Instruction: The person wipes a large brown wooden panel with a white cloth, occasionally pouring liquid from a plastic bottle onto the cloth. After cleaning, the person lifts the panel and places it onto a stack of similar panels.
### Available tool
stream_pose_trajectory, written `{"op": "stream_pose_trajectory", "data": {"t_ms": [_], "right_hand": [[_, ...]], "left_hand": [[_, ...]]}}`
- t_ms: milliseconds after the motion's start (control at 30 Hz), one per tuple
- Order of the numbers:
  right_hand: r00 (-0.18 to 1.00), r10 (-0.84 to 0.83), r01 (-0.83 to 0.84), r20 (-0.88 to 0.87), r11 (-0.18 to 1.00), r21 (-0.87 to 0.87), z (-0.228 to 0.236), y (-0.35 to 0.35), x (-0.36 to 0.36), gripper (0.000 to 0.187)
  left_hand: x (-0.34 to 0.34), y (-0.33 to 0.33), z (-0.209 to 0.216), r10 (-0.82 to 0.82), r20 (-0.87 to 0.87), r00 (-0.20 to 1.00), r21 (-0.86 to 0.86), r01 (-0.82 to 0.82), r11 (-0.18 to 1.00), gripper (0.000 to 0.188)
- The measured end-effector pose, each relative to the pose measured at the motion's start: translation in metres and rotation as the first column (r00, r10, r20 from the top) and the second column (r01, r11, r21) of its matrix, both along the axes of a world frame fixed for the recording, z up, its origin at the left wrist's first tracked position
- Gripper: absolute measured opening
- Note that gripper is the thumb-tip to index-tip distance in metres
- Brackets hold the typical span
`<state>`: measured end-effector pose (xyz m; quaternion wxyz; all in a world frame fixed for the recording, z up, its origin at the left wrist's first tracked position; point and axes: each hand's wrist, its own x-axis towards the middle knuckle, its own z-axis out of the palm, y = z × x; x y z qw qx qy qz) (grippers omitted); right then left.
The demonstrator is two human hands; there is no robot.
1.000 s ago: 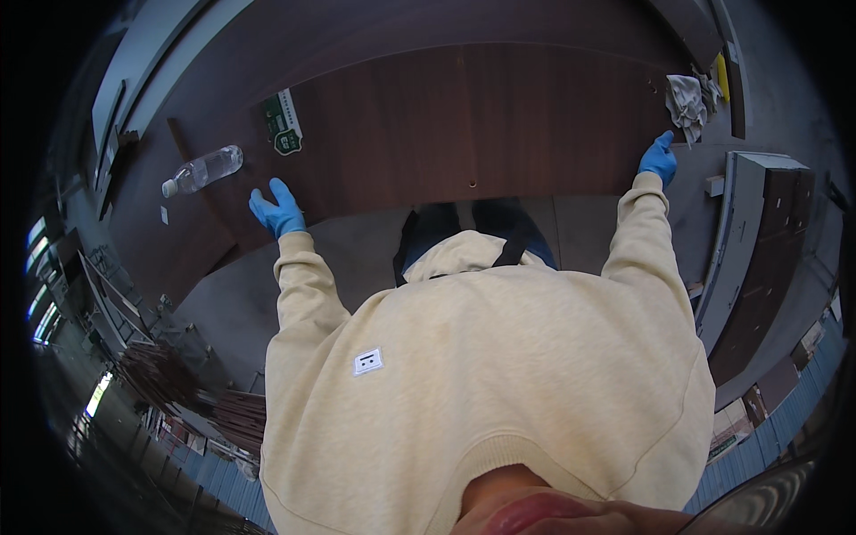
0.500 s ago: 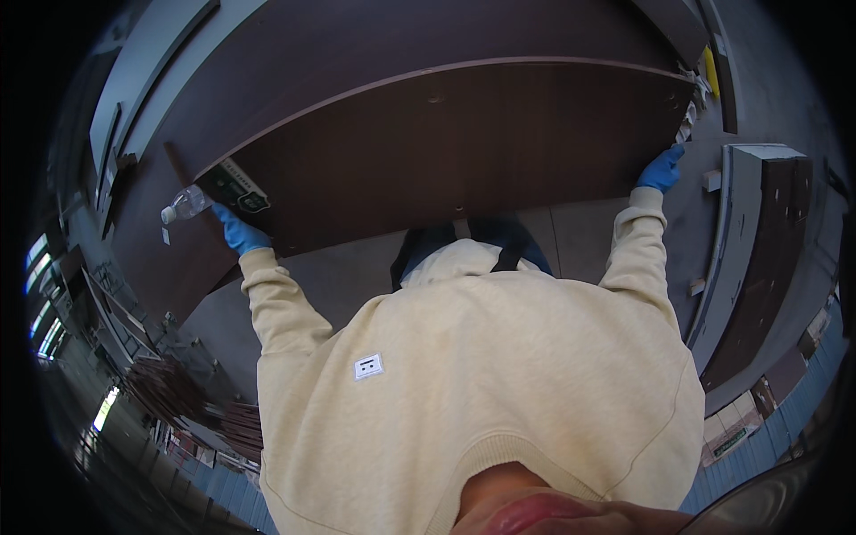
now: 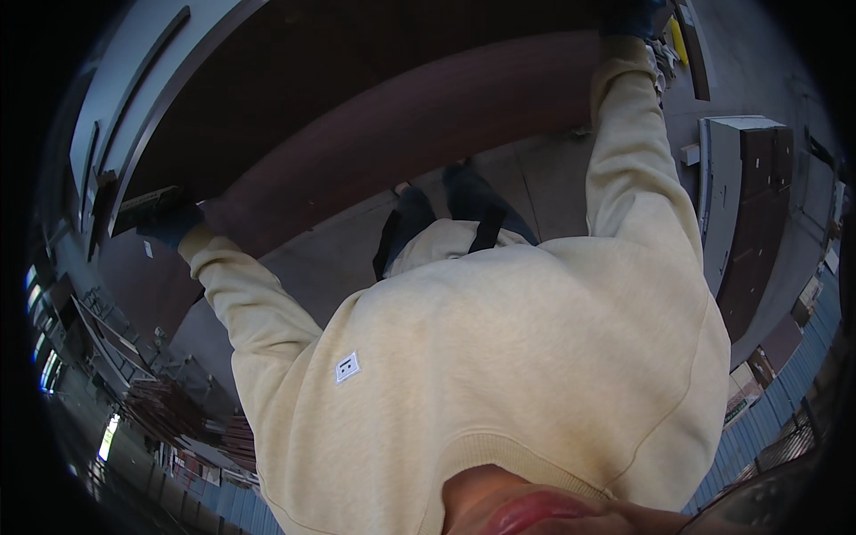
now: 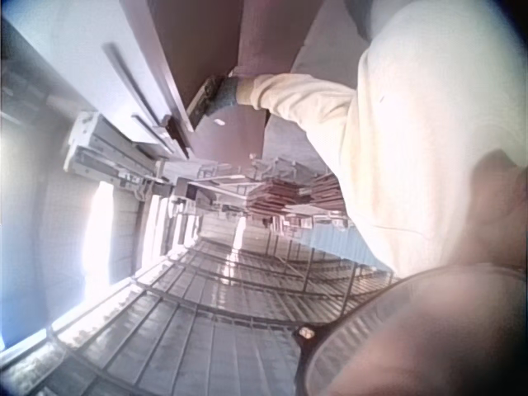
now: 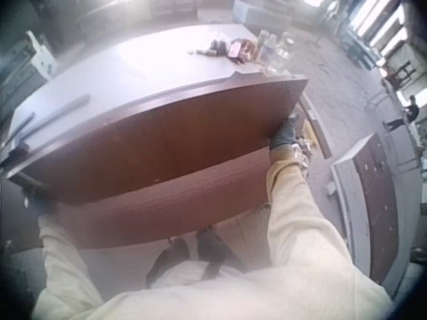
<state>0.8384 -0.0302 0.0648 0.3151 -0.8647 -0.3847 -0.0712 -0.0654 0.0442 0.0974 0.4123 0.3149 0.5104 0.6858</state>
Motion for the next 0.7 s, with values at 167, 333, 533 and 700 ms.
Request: {"op": "stream_pose_trajectory", "data": {"t_ms": [167, 333, 533, 700], "right_hand": [[0.998, 0.046, -0.046, -0.033, 0.999, 0.012, -0.017, 0.029, 0.0, 0.059], [0.999, 0.045, -0.045, -0.021, 0.999, 0.004, -0.017, 0.025, 0.008, 0.056], [0.994, 0.085, -0.083, -0.065, 0.996, 0.031, -0.032, 0.033, -0.007, 0.052], [0.992, 0.104, -0.101, -0.077, 0.994, 0.044, -0.039, 0.032, -0.008, 0.049]], "left_hand": [[-0.021, 0.028, -0.031, 0.022, 0.012, 1.0, 0.098, -0.023, 0.995, 0.06], [0.046, 0.029, -0.036, 0.082, 0.051, 0.995, 0.019, -0.084, 0.996, 0.06], [0.03, 0.039, -0.035, 0.045, -0.029, 0.999, 0.026, -0.045, 0.999, 0.075], [0.061, 0.019, -0.015, 0.065, 0.011, 0.998, -0.025, -0.065, 0.998, 0.082]]}}
